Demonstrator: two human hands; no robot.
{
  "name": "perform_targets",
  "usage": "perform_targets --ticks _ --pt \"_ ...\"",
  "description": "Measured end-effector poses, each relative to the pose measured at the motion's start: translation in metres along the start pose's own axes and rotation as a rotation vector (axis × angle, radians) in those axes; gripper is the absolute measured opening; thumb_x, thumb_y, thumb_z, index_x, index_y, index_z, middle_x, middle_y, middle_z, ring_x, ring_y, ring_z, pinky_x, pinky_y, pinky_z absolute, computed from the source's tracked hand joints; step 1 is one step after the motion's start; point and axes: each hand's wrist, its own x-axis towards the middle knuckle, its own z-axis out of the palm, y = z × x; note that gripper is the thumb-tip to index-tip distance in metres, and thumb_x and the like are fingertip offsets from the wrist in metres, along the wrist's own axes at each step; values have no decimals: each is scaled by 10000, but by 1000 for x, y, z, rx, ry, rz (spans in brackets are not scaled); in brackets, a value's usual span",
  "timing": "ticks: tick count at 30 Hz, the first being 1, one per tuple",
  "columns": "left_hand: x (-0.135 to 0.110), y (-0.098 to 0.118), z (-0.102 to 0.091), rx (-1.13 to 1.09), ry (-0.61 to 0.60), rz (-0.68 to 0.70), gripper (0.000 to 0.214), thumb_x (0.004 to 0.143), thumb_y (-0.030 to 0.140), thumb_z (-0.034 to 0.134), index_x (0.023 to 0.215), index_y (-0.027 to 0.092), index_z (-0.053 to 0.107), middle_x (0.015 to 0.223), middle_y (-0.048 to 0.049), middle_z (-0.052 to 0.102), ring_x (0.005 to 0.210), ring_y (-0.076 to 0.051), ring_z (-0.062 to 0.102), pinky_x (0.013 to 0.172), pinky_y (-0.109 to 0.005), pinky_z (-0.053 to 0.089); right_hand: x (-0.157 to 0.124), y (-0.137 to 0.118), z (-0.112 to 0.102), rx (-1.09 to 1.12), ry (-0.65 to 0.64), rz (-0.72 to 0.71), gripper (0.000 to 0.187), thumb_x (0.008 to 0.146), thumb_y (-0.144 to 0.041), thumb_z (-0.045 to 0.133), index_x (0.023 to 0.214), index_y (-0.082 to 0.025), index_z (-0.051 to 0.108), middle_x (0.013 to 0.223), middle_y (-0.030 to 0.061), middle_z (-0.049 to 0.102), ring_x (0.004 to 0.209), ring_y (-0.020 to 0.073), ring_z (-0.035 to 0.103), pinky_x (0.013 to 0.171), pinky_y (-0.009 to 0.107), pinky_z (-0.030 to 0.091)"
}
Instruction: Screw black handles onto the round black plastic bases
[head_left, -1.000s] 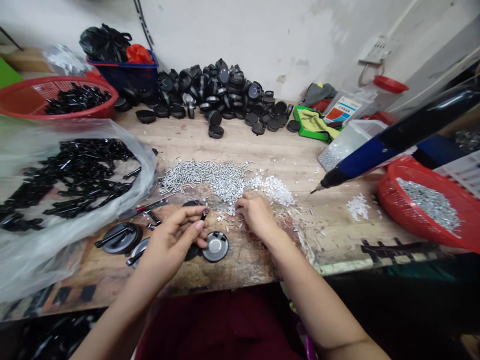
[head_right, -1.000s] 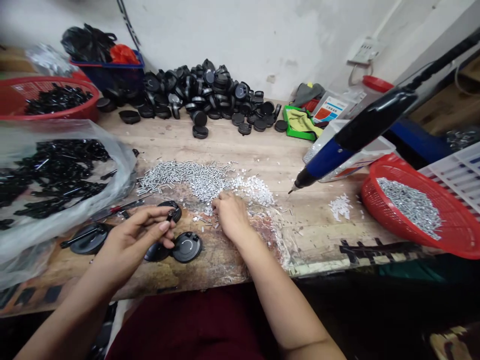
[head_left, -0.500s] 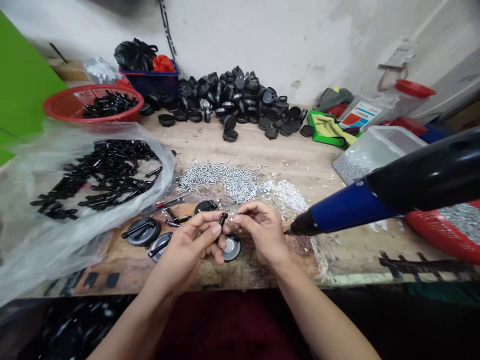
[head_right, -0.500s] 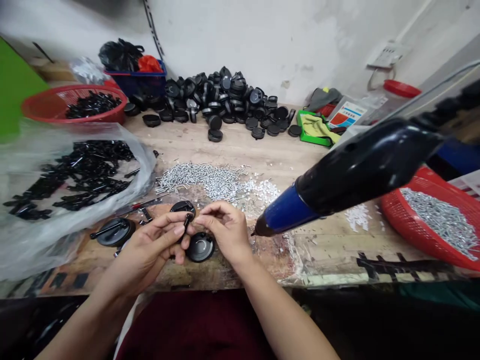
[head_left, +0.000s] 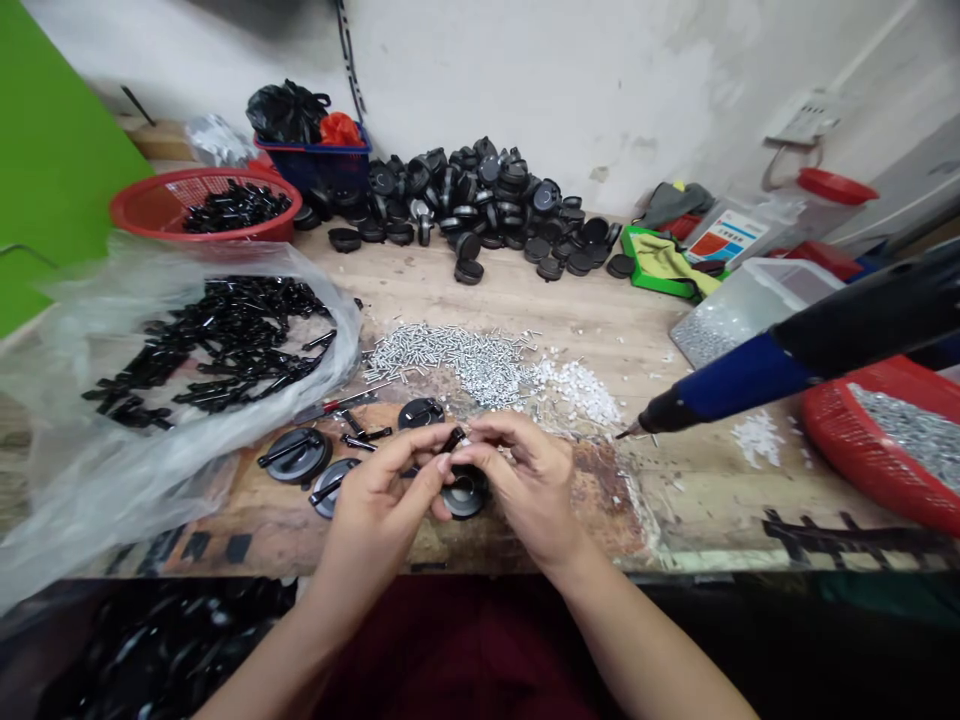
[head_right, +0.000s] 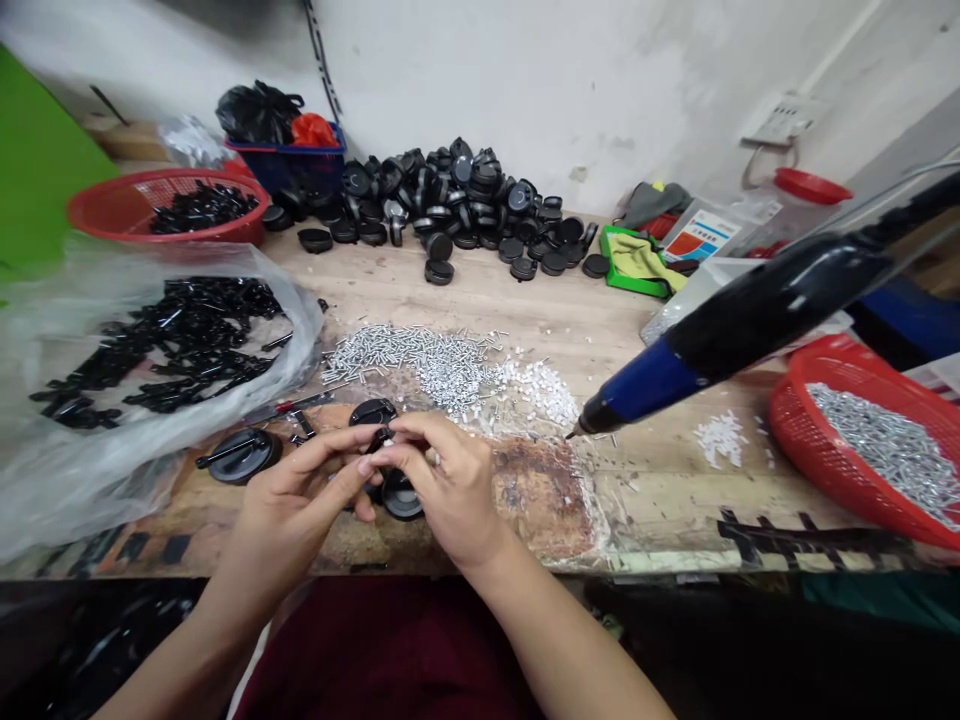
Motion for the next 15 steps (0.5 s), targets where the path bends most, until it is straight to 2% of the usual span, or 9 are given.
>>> perform_targets --ticks 4,8,11,15 --pt "-2 2 1 123 -15 89 251 817 232 637 1065 236 669 890 -2 657 568 -67 615 512 -162 544 0 -6 -4 -98 -33 -105 116 829 -129 635 911 -208 655 836 -2 690 758 105 648 720 235 533" --pt "-2 2 -2 206 -64 115 218 838 231 611 1048 241 670 934 -4 651 481 -40 599 509 -167 529 1 -6 -8 -104 -17 -39 88 802 -169 672 881 -205 653 794 -3 675 713 109 627 687 245 509" --pt "-1 7 -4 222 -141 91 205 844 235 600 1034 234 677 805 20 626 457 -48 591 495 -173 508 6 0 -10 50 -35 183 155 723 -248 749 835 -204 651 725 -16 635 645 107 586 607 237 478" --pt "1 13 -4 148 -202 -29 182 812 281 629 959 186 679 657 39 600 384 -54 521 405 -176 454 14 9 -13 434 -269 526 314 597 -320 828 812 -198 635 646 -47 581 553 82 526 530 207 432"
